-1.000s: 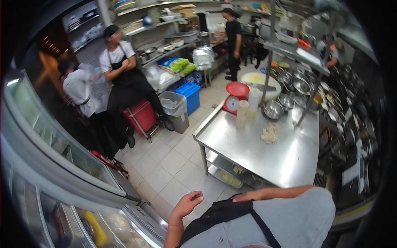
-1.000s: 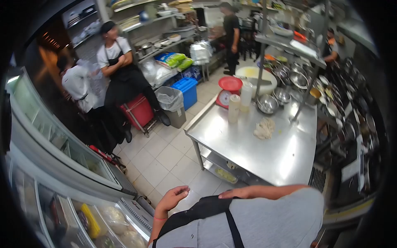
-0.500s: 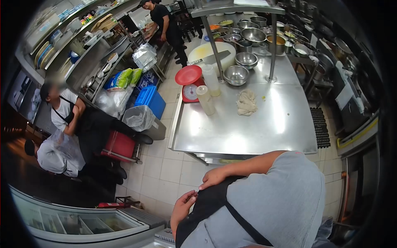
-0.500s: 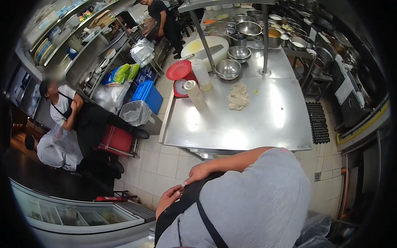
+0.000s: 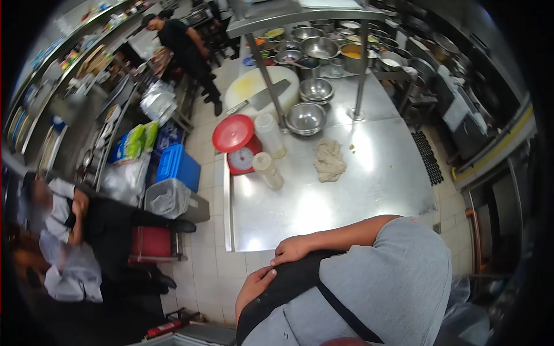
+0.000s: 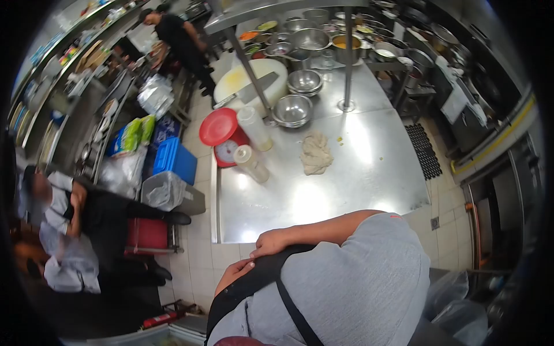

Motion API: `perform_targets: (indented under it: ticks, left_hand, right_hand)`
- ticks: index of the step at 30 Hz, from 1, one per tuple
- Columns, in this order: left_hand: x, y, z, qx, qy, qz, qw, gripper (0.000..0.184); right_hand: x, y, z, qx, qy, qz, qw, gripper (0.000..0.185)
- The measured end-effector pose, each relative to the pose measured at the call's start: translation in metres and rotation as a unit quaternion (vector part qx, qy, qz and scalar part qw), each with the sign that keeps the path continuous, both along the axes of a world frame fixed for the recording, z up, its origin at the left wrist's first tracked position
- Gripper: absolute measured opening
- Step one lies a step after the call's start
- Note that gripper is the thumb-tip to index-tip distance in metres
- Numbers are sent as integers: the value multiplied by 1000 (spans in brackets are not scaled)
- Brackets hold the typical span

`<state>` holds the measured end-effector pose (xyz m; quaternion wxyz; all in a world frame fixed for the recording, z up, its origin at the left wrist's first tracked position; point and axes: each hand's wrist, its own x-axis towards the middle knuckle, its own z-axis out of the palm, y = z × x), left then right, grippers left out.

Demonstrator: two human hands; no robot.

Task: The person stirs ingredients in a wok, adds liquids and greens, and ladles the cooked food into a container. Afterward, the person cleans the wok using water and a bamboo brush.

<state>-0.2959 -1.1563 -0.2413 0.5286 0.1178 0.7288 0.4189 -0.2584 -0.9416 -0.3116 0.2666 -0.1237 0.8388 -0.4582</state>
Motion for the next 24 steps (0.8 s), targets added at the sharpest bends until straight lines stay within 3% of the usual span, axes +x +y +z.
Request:
perform_targets:
  ticks: [5,8,11,19,22,24]
  left_hand:
    - [-35,18,-8,-34,30,-102,994,49]
    - [-43,23,-29,63,95,-93,989,48]
    - [-62,16,-35,58,68,-104,991,46]
    - [-122,-29,-32,52,18,-211,976,47]
    - [-140,-38,-48,57,-37,-301,951,55]
    - [-153,-32,-58,69,-5,-390,918,56]
  right_hand:
    - [9,24,0,-34,-67,-87,993,69]
    - [3,17,-5,-46,-86,-143,985,68]
    - [-10,-3,-11,-63,-44,-223,972,68]
    - [-57,-47,3,-15,-53,-251,966,58]
    - [-51,-70,25,-2,-43,-342,939,57]
    - [-49,-83,25,-4,-40,-395,918,57]
